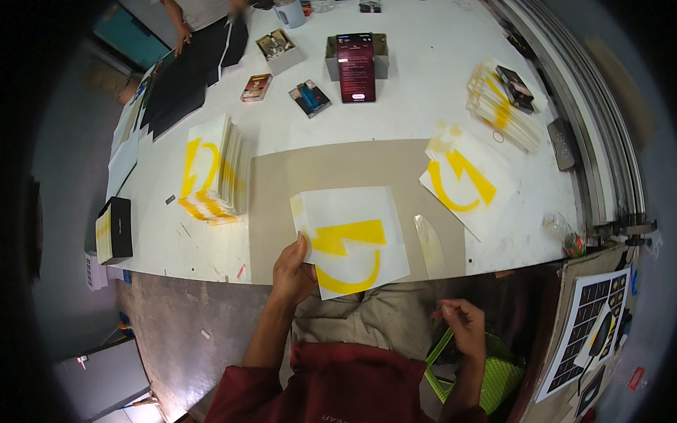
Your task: The person repeatedly places yellow arrow-shaped stickers onto white paper sheets, presses them down with both hands, and stacks the finished sheets. The person handles the sticker sheets and paper one at a time throughout the clip.
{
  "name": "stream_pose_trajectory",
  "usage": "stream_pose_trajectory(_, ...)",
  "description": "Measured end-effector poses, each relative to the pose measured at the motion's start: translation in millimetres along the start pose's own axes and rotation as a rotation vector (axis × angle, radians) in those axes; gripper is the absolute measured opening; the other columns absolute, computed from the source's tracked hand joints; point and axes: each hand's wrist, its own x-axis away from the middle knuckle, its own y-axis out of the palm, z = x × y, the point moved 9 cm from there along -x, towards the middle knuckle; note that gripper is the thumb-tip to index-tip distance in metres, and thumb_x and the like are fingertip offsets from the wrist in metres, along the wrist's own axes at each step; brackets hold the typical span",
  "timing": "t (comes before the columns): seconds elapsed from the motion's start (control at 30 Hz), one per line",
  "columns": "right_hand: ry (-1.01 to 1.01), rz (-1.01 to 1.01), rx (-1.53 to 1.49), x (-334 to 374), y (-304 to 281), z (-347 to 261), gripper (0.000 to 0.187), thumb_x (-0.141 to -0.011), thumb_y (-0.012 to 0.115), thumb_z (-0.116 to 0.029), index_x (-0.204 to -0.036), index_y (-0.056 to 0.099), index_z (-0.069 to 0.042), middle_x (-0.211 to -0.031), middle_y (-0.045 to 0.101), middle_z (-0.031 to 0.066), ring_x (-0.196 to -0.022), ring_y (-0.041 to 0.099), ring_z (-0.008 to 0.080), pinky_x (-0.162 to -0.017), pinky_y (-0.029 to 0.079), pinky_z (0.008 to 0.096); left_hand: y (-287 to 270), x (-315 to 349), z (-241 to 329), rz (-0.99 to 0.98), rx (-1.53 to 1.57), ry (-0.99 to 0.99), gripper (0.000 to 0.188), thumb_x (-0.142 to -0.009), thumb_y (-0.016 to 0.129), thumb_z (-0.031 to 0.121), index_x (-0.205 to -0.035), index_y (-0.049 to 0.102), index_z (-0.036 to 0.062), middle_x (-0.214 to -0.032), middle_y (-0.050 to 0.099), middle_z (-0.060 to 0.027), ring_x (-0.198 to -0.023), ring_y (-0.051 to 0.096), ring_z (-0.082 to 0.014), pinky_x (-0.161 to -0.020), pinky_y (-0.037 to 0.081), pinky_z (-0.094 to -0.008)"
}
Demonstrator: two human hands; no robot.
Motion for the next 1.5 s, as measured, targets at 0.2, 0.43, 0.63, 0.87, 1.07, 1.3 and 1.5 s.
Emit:
stream_pose_trajectory(0.2,-0.199,0.165,-0.355,-67,41,-81,0.052,-0.103,0.061,-0.008,-0.150,0.041,0.005,-0.131,0.066,0.0204,-0.107,0.069,0.0226,-0.090,0.056,0.0328,51,4,7,-0.037,-0.037,-0.006,0.049,-0.113,0.041,0.036,-0.135,0.055,-0.0055,-0.120,0.069,-0.0117,-0.105,0.068,-0.0177,-0.089,0.054,-0.0312)
stream_pose_trajectory(0.43,0.025,-0.390,-0.853,-111,119,-88,0.039,-0.101,0.064,-0.007,-0.136,0.053,0.007,-0.120,0.070,0.0162,-0.101,0.071,0.0198,-0.089,0.058,0.0328,47,30,24,-0.140,-0.145,0.136,0.040,-0.114,0.040,0.026,-0.131,0.059,-0.0054,-0.118,0.069,-0.0083,-0.103,0.063,-0.0115,-0.090,0.051,-0.0284)
stream_pose_trajectory(0.63,-0.127,-0.074,-0.788,-104,112,-91,0.022,-0.094,0.070,0.002,-0.115,0.063,0.004,-0.107,0.074,0.0131,-0.091,0.071,0.0143,-0.086,0.057,0.0276,6,41,35,0.103,-0.263,0.193,0.039,-0.113,0.042,0.024,-0.126,0.063,-0.0061,-0.114,0.069,-0.0072,-0.102,0.062,-0.0100,-0.089,0.050,-0.0265)
stream_pose_trajectory(0.87,-0.460,0.310,-0.431,-80,60,-122,0.015,-0.090,0.077,0.003,-0.095,0.063,-0.001,-0.089,0.069,0.0029,-0.078,0.061,0.0054,-0.073,0.049,0.0213,-13,26,30,0.103,-0.319,0.239,0.036,-0.112,0.046,0.024,-0.122,0.065,-0.0056,-0.106,0.071,-0.0054,-0.092,0.063,-0.0084,-0.081,0.050,-0.0236)
stream_pose_trajectory(1.07,-0.325,0.094,-0.547,-80,56,-125,0.016,-0.096,0.073,-0.004,-0.094,0.057,-0.006,-0.087,0.067,0.0016,-0.075,0.059,0.0040,-0.068,0.045,0.0201,-14,21,24,0.083,-0.348,0.084,0.028,-0.109,0.054,0.019,-0.119,0.065,-0.0051,-0.105,0.071,-0.0048,-0.092,0.066,-0.0093,-0.078,0.054,-0.0259)
stream_pose_trajectory(1.3,-0.258,0.095,-0.410,-94,63,-120,0.015,-0.098,0.071,-0.008,-0.093,0.057,-0.008,-0.086,0.065,-0.0022,-0.075,0.055,0.0018,-0.066,0.042,0.0193,-23,13,31,0.142,-0.459,0.267,0.022,-0.094,0.069,-0.004,-0.116,0.064,-0.0072,-0.109,0.073,-0.0109,-0.097,0.070,-0.0124,-0.083,0.056,-0.0254)
stream_pose_trajectory(1.5,-0.400,0.303,-0.228,-94,63,-125,0.015,-0.096,0.073,-0.004,-0.093,0.059,-0.005,-0.082,0.061,-0.0040,-0.071,0.052,0.0012,-0.064,0.041,0.0186,-25,5,24,0.105,-0.491,0.288,0.026,-0.092,0.072,-0.003,-0.116,0.066,-0.0066,-0.108,0.074,-0.0100,-0.096,0.070,-0.0126,-0.085,0.056,-0.0271)
